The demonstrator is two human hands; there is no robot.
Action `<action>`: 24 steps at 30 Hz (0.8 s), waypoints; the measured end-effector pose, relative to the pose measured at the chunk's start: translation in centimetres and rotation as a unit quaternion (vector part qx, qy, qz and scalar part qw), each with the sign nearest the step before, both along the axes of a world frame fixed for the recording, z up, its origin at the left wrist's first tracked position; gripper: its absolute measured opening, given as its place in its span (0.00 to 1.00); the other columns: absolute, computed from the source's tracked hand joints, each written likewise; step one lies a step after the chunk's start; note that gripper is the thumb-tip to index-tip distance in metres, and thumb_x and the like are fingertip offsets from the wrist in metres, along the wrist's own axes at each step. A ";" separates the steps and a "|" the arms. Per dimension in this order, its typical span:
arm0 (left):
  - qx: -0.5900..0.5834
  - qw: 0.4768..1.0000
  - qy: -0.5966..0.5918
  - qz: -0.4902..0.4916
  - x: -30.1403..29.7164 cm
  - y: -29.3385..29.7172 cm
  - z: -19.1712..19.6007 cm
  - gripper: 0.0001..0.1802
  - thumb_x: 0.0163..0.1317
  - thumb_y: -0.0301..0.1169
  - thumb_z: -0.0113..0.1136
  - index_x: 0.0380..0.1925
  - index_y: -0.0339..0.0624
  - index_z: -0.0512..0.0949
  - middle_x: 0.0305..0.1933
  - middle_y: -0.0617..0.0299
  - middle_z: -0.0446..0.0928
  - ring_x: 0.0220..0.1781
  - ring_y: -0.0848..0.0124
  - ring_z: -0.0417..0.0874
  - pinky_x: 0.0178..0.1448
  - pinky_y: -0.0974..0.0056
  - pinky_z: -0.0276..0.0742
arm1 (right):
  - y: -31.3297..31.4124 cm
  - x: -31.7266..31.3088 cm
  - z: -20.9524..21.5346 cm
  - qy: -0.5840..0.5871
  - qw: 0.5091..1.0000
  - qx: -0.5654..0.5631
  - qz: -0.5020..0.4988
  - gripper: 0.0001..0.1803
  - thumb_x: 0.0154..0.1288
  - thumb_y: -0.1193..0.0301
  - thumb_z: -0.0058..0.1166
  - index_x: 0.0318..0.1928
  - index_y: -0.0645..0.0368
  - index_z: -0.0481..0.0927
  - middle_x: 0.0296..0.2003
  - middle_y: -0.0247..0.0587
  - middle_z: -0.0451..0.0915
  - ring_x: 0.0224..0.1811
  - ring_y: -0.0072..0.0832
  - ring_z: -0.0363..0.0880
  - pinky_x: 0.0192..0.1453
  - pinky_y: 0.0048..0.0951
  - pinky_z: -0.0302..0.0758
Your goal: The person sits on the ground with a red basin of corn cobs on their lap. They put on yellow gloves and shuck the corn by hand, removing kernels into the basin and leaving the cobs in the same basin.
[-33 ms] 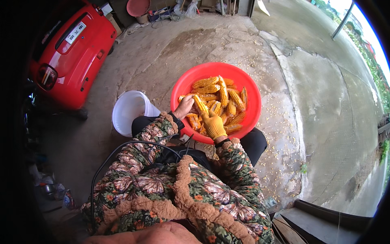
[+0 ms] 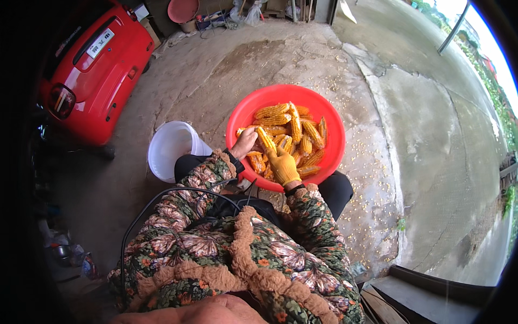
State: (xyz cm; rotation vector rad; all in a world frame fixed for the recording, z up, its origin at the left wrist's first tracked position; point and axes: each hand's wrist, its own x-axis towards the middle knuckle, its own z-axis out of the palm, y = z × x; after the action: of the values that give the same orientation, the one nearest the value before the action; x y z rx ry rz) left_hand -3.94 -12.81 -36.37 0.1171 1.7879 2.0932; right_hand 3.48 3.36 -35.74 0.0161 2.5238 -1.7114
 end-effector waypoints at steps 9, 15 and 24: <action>0.082 0.991 -0.100 -0.044 -0.9 0.3 -0.2 0.20 0.65 0.39 0.38 0.50 0.40 0.70 0.40 0.58 0.78 0.32 0.69 0.82 0.38 0.64 0.81 | 1.6 0.4 0.9 0.070 0.996 0.020 -0.043 0.22 0.65 0.54 0.49 0.39 0.64 0.78 0.29 0.60 0.78 0.36 0.51 0.79 0.40 0.41 0.74; 0.040 0.996 -0.075 -0.024 -0.5 -0.5 -1.5 0.22 0.70 0.39 0.33 0.54 0.36 0.68 0.45 0.53 0.79 0.40 0.66 0.83 0.39 0.63 0.83 | 1.8 1.3 0.6 0.013 0.999 0.044 0.021 0.26 0.65 0.52 0.46 0.48 0.65 0.74 0.36 0.64 0.78 0.43 0.54 0.77 0.46 0.43 0.72; -0.028 0.993 -0.103 0.059 -0.2 1.6 -0.6 0.24 0.66 0.57 0.42 0.36 0.46 0.71 0.26 0.65 0.76 0.21 0.75 0.77 0.24 0.71 0.73 | 0.4 0.4 1.4 -0.009 0.997 0.078 -0.028 0.27 0.65 0.51 0.42 0.39 0.67 0.75 0.31 0.64 0.78 0.39 0.55 0.77 0.44 0.45 0.72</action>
State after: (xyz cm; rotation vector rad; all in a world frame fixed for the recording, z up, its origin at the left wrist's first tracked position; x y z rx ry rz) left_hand -4.14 -11.24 -36.96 -0.2180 1.7652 2.0472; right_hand 3.87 3.79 -34.31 0.1122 2.6606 -1.5209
